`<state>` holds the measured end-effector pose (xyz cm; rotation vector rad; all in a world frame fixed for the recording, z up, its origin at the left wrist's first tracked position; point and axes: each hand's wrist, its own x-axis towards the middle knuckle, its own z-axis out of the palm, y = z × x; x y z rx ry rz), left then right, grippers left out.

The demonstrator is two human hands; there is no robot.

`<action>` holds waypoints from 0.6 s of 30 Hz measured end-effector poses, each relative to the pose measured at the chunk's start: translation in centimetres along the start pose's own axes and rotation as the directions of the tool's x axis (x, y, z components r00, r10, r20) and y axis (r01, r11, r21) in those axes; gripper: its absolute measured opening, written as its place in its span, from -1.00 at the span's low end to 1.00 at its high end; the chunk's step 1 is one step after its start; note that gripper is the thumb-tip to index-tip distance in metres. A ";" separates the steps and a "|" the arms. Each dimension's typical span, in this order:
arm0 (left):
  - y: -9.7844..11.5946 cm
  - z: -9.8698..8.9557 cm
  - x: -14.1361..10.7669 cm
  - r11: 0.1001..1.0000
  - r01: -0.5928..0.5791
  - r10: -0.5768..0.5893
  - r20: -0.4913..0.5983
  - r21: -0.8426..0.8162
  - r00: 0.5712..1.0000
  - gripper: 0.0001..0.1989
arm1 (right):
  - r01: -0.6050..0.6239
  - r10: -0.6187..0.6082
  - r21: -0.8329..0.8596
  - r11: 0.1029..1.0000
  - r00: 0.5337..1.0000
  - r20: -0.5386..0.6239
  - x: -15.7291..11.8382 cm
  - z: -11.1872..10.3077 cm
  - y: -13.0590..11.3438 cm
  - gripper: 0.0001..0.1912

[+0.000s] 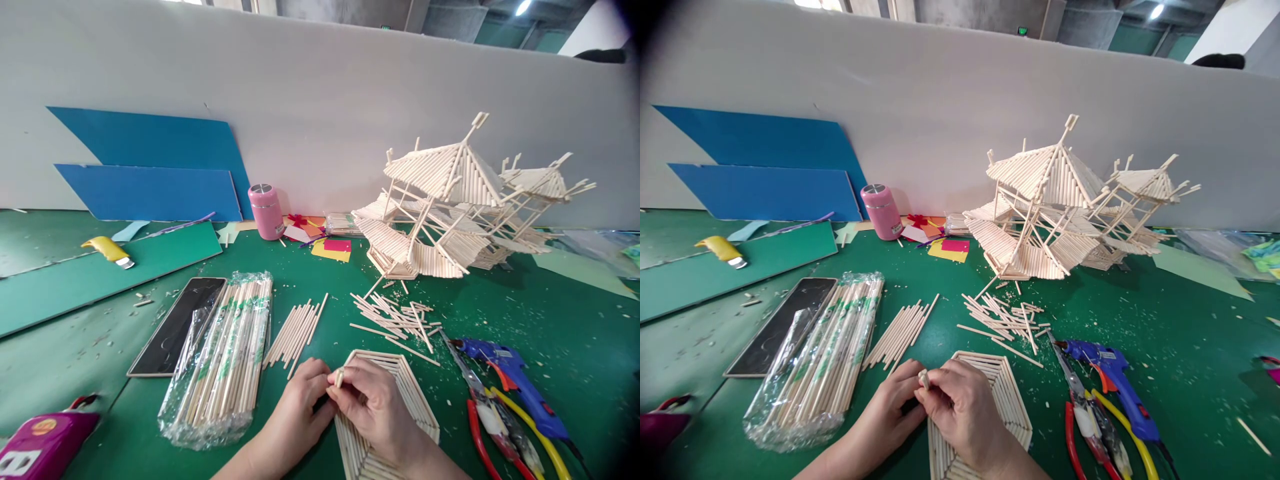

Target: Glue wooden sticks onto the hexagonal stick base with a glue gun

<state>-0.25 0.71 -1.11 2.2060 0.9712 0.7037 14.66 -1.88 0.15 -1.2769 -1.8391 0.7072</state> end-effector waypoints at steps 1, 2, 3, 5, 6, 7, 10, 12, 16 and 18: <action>0.0 0.0 0.0 1.000 0.002 -0.002 0.002 -0.002 1.000 -0.82 | 0.000 0.000 0.003 1.000 1.000 -0.001 0.0 0.0 0.0 -0.86; 0.0 0.0 0.0 1.000 0.002 -0.002 0.003 -0.004 1.000 -0.82 | 0.000 0.000 0.005 1.000 1.000 -0.002 0.0 0.0 0.0 -0.86; 0.0 0.0 0.0 1.000 0.003 -0.003 0.005 -0.007 1.000 -0.82 | 0.002 -0.002 0.006 1.000 1.000 0.000 0.0 0.0 0.0 -0.86; 0.0 -0.1 0.0 1.000 0.005 -0.005 0.007 -0.012 1.000 -0.82 | 0.005 -0.005 0.002 1.000 1.000 0.000 -0.1 0.0 -0.1 -0.86; 0.0 -0.1 0.0 1.000 0.008 -0.008 0.008 -0.013 1.000 -0.82 | 0.008 -0.008 -0.001 1.000 1.000 -0.003 -0.1 0.0 -0.1 -0.86; 0.0 -0.1 0.0 1.000 0.012 -0.012 0.009 -0.014 1.000 -0.82 | 0.009 -0.009 -0.004 1.000 1.000 -0.005 -0.1 0.0 -0.1 -0.86; 0.1 -0.1 0.0 1.000 0.016 -0.016 0.014 -0.016 1.000 -0.81 | 0.012 -0.012 -0.009 1.000 1.000 -0.011 -0.1 0.0 -0.1 -0.86; 0.2 -0.1 0.0 1.000 0.017 -0.017 0.013 -0.015 1.000 -0.82 | 0.010 -0.010 -0.007 1.000 1.000 -0.005 -0.1 0.1 -0.1 -0.86; 0.1 0.0 0.0 1.000 0.018 -0.018 0.003 -0.014 1.000 -0.84 | 0.008 -0.008 -0.013 1.000 1.000 0.002 0.0 0.1 -0.1 -0.85; 0.0 0.0 -0.1 1.000 0.018 -0.018 0.003 -0.017 1.000 -0.84 | 0.006 -0.006 -0.015 1.000 1.000 0.005 0.0 0.0 -0.1 -0.84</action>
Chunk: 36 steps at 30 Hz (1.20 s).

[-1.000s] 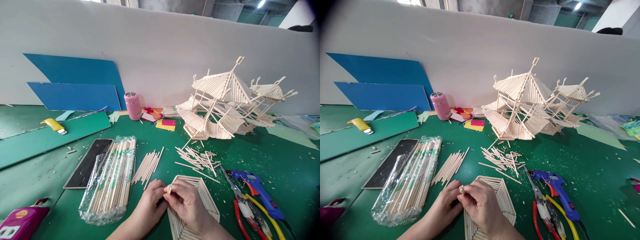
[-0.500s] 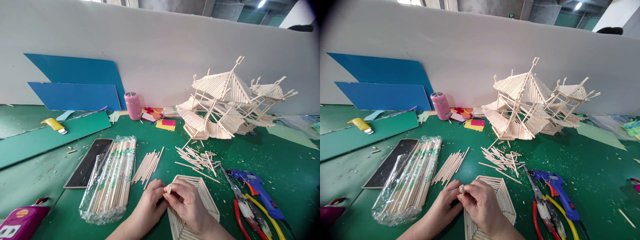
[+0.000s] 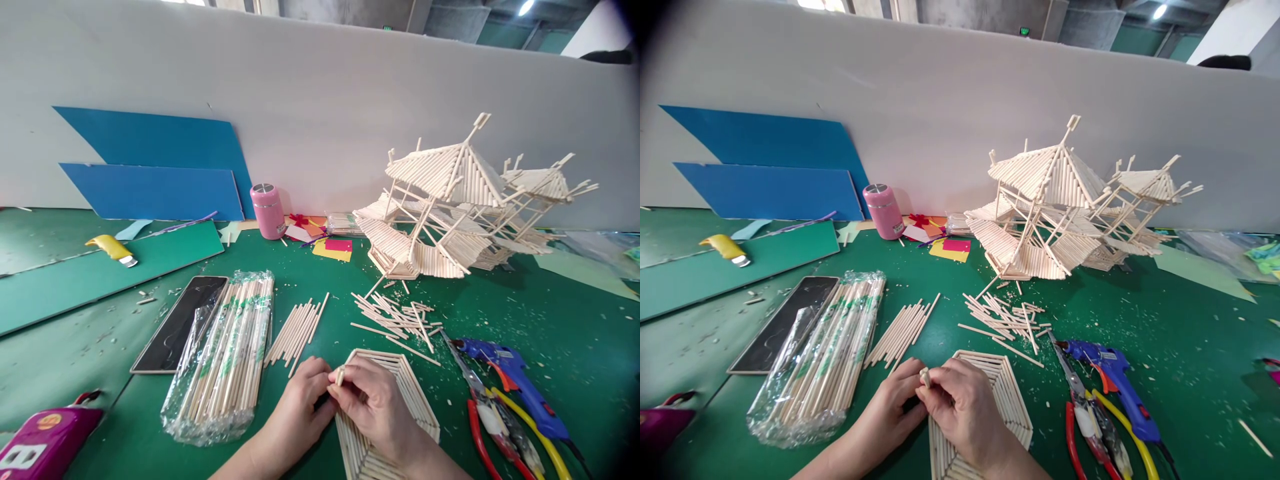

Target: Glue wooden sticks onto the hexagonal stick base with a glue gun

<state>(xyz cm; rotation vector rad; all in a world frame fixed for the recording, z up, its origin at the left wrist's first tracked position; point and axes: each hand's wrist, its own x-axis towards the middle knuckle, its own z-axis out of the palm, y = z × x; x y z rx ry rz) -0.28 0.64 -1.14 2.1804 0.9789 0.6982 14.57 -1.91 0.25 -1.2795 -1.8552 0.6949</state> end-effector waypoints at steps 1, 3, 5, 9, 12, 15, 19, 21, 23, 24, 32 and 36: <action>0.0 0.0 0.0 1.000 0.000 0.000 0.002 -0.002 1.000 -0.84 | -0.002 0.002 0.001 1.000 1.000 0.002 0.0 0.0 0.0 -0.84; -0.1 0.1 -0.1 1.000 -0.001 0.001 0.003 -0.003 1.000 -0.84 | -0.003 0.003 0.003 1.000 1.000 0.004 0.0 -0.1 0.0 -0.84; -0.1 0.1 -0.1 1.000 -0.004 0.004 0.002 -0.002 1.000 -0.84 | -0.006 0.006 0.006 1.000 1.000 0.004 0.0 -0.1 0.0 -0.84; 0.0 0.0 -0.1 1.000 0.002 -0.002 0.017 0.006 1.000 -0.83 | -0.005 0.005 0.012 1.000 1.000 -0.001 0.0 -0.1 -0.1 -0.84; 0.1 0.0 0.0 1.000 0.016 -0.017 0.028 0.017 0.999 -0.83 | 0.000 0.000 0.009 1.000 1.000 -0.003 0.1 -0.1 -0.1 -0.84; 0.2 -0.1 0.1 1.000 0.019 -0.020 0.025 0.015 0.999 -0.82 | 0.007 -0.007 0.003 1.000 1.000 -0.007 0.0 -0.1 0.0 -0.86; 0.3 -0.3 0.1 1.000 0.014 -0.014 0.021 -0.007 1.000 -0.83 | 0.018 -0.018 0.011 1.000 1.000 -0.018 0.0 -0.2 0.0 -0.87; 0.3 -0.3 0.1 1.000 0.009 -0.008 0.021 -0.016 1.000 -0.83 | 0.015 -0.015 0.016 1.000 1.000 -0.016 0.0 -0.3 -0.1 -0.87; 0.3 -0.4 0.1 1.000 0.004 -0.004 0.025 -0.025 1.000 -0.83 | 0.009 -0.009 0.018 1.000 1.000 -0.013 -0.1 -0.4 -0.1 -0.87; 0.4 -0.4 0.1 1.000 0.004 -0.004 0.025 -0.030 1.000 -0.83 | 0.008 -0.008 0.020 1.000 1.000 -0.011 -0.1 -0.4 -0.1 -0.87; 0.7 -0.3 0.2 0.999 0.013 -0.012 0.035 -0.044 0.999 -0.86 | -0.008 0.008 0.051 0.999 1.000 0.004 -0.3 -0.5 0.0 -0.89; 0.7 -0.4 0.2 0.999 0.013 -0.011 0.036 -0.041 0.999 -0.86 | -0.001 0.001 0.060 0.998 1.000 0.004 -0.2 -0.5 0.0 -0.89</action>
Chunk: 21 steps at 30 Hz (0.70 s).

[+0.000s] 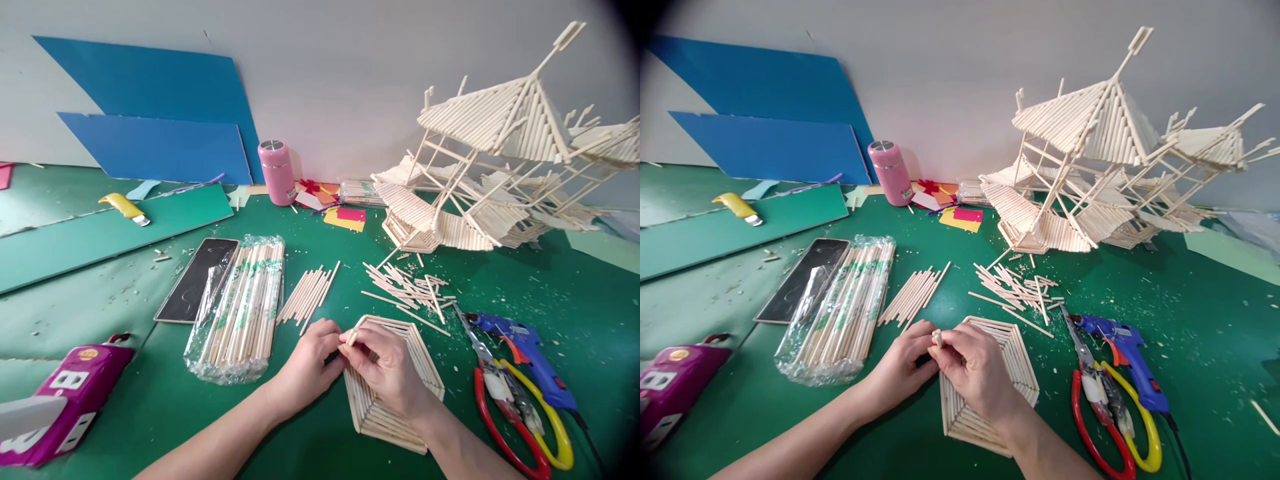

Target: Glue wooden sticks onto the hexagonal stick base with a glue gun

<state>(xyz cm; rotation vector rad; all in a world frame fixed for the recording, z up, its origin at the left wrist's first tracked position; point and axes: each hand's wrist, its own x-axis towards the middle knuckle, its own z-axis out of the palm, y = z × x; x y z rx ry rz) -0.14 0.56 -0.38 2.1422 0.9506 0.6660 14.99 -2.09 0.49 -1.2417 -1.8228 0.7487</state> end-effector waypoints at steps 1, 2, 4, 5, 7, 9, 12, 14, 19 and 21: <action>0.0 0.0 0.0 1.000 0.002 -0.002 -0.001 -0.001 1.000 -0.86 | -0.002 0.002 -0.001 1.000 1.000 0.000 0.0 0.0 0.0 -0.88; 0.0 0.0 0.0 1.000 0.003 -0.003 -0.002 -0.003 1.000 -0.86 | -0.003 0.003 -0.001 1.000 1.000 0.001 0.0 0.0 0.0 -0.88; 0.0 0.0 0.0 1.000 0.007 -0.007 -0.002 -0.010 1.000 -0.86 | -0.011 0.011 0.003 1.000 1.000 -0.003 -0.1 0.1 0.0 -0.88; 0.0 0.0 0.0 1.000 0.009 -0.009 -0.003 -0.012 1.000 -0.86 | -0.013 0.013 0.007 1.000 1.000 -0.004 -0.1 0.0 0.0 -0.87; 0.1 -0.1 0.1 1.000 0.014 -0.014 0.010 -0.018 1.000 -0.86 | -0.014 0.014 0.014 1.000 1.000 0.000 -0.3 -0.1 0.0 -0.87; 0.1 -0.3 0.2 1.000 0.021 -0.020 0.034 -0.023 0.999 -0.87 | -0.011 0.011 0.025 1.000 1.000 0.007 -0.4 -0.5 0.0 -0.83; 0.2 -0.6 0.2 0.999 0.031 -0.030 0.072 -0.015 0.997 -0.91 | -0.030 0.032 0.061 0.998 0.999 -0.028 -0.4 -1.7 -0.3 -0.62; 0.3 -0.8 0.0 0.999 0.036 -0.036 0.081 -0.003 0.996 -0.90 | -0.056 0.062 0.070 0.996 0.993 -0.099 -0.3 -2.7 -0.6 -0.63; 0.4 -0.9 -0.9 0.998 0.048 -0.050 0.068 0.028 0.996 -0.82 | -0.102 0.086 -0.045 0.994 0.961 -0.264 -0.6 -5.2 -0.7 -0.75; 0.5 -0.8 -1.1 0.996 0.073 -0.074 0.038 0.046 0.996 -0.85 | -0.137 0.103 -0.109 0.985 0.956 -0.276 -1.4 -5.9 -0.4 -0.76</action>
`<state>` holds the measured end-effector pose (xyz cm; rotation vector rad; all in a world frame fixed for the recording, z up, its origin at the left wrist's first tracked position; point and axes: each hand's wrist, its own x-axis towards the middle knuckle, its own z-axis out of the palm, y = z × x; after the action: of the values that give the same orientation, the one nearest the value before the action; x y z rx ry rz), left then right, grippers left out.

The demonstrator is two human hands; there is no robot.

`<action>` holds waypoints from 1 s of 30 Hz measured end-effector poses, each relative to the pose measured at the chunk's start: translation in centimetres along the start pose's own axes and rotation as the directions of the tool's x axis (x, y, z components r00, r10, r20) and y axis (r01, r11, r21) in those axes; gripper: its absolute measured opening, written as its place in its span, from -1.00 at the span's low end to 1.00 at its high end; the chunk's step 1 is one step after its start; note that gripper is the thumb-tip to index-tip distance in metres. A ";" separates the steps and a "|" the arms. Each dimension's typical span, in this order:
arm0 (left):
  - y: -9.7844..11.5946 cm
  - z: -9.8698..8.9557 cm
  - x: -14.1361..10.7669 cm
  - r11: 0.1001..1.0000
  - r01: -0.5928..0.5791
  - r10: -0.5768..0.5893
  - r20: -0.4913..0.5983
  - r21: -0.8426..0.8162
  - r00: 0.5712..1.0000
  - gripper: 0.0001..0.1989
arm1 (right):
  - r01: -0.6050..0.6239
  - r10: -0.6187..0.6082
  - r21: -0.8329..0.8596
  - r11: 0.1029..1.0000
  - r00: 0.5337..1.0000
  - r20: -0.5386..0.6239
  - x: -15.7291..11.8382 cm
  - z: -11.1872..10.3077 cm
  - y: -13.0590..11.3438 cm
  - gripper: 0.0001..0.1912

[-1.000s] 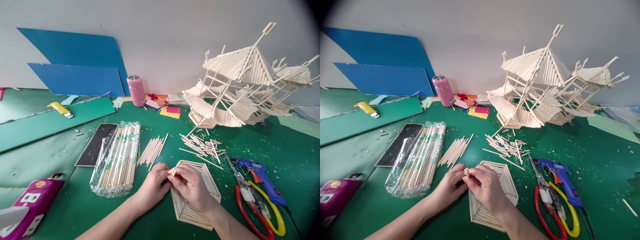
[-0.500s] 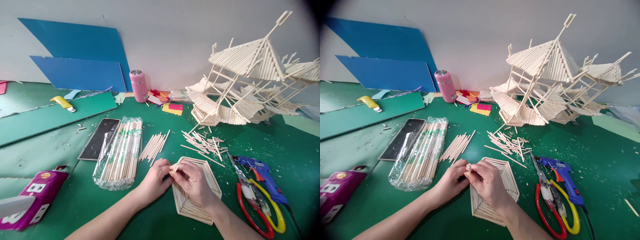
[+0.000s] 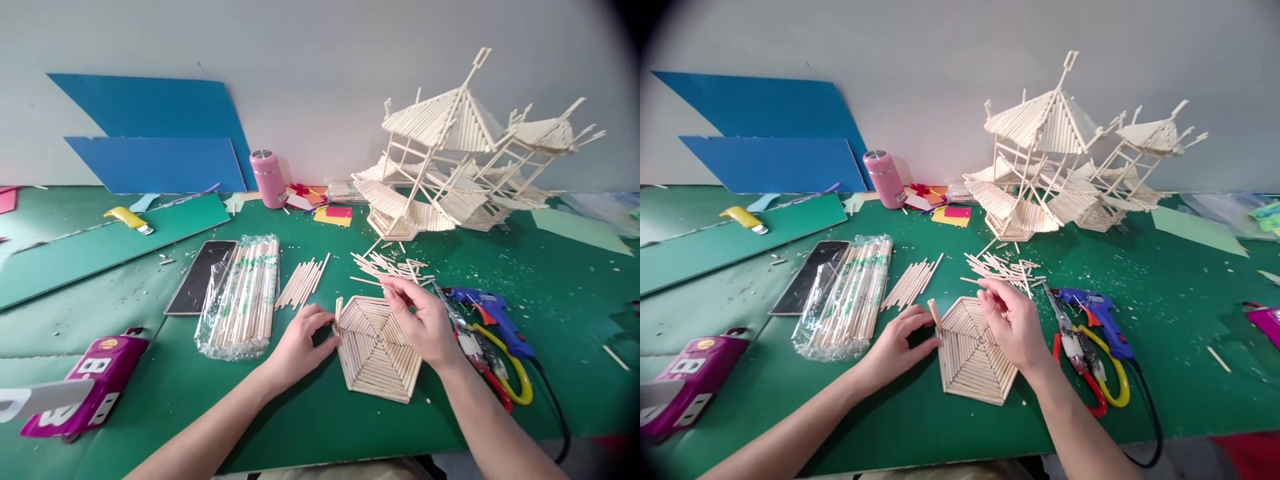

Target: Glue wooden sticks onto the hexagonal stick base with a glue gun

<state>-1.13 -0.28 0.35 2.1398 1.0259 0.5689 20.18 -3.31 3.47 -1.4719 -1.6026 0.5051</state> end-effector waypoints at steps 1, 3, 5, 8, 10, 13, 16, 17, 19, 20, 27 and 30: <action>0.0 0.0 0.0 1.000 0.009 -0.009 -0.014 0.008 1.000 -0.85 | -0.015 0.015 -0.039 0.999 1.000 0.004 -0.5 -0.4 0.4 -0.76; 0.1 0.1 0.0 1.000 0.011 -0.010 -0.028 0.025 1.000 -0.84 | -0.043 0.045 -0.132 0.990 0.999 0.012 -1.8 -0.9 1.2 -0.74; 0.1 0.2 0.2 0.999 -0.002 0.004 -0.025 0.048 1.000 -0.84 | -0.040 0.041 -0.251 0.967 0.999 -0.004 -3.3 -1.3 2.2 -0.71; 0.0 0.3 0.5 0.997 -0.017 0.019 -0.025 0.078 1.000 -0.83 | -0.011 -0.005 -0.424 0.905 0.999 -0.037 -5.5 -1.2 3.6 -0.64; -0.1 0.4 0.6 0.996 -0.019 0.022 -0.035 0.089 0.999 -0.83 | -0.009 -0.003 -0.477 0.879 1.000 -0.025 -6.5 -1.0 4.1 -0.62; -0.2 0.6 0.5 0.995 -0.019 0.024 -0.049 0.103 0.998 -0.83 | -0.007 0.014 -0.475 0.880 1.000 0.011 -7.1 -0.4 4.4 -0.62; -0.2 0.6 0.0 0.991 -0.035 0.043 -0.060 0.125 0.997 -0.83 | 0.011 0.004 -0.453 0.891 0.999 0.032 -7.2 0.0 4.1 -0.64; -0.2 0.5 -0.2 0.989 -0.039 0.049 -0.069 0.142 0.996 -0.83 | 0.013 0.000 -0.447 0.894 1.000 0.030 -7.1 0.1 4.1 -0.64; -0.3 -0.1 -0.4 0.979 -0.037 0.057 -0.095 0.199 0.994 -0.80 | 0.008 -0.004 -0.434 0.901 1.000 0.010 -7.0 0.1 4.0 -0.65; -0.4 -0.5 -0.3 0.970 -0.032 0.060 -0.111 0.241 0.992 -0.79 | 0.004 -0.005 -0.426 0.905 1.000 -0.002 -7.0 0.0 4.0 -0.65; -1.1 -2.9 3.3 0.766 0.088 -0.015 -0.118 0.637 0.993 -0.73 | -0.003 -0.011 -0.378 0.926 0.999 -0.036 -6.5 0.1 3.9 -0.66; -1.2 -2.8 5.1 0.696 0.127 -0.053 -0.126 0.707 0.991 -0.74 | -0.010 -0.002 -0.350 0.937 0.999 -0.035 -6.4 0.2 3.8 -0.67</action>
<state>-0.44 5.47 1.81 2.7224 1.5958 0.2246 21.70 -8.51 -1.70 -1.7349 -1.7247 0.1979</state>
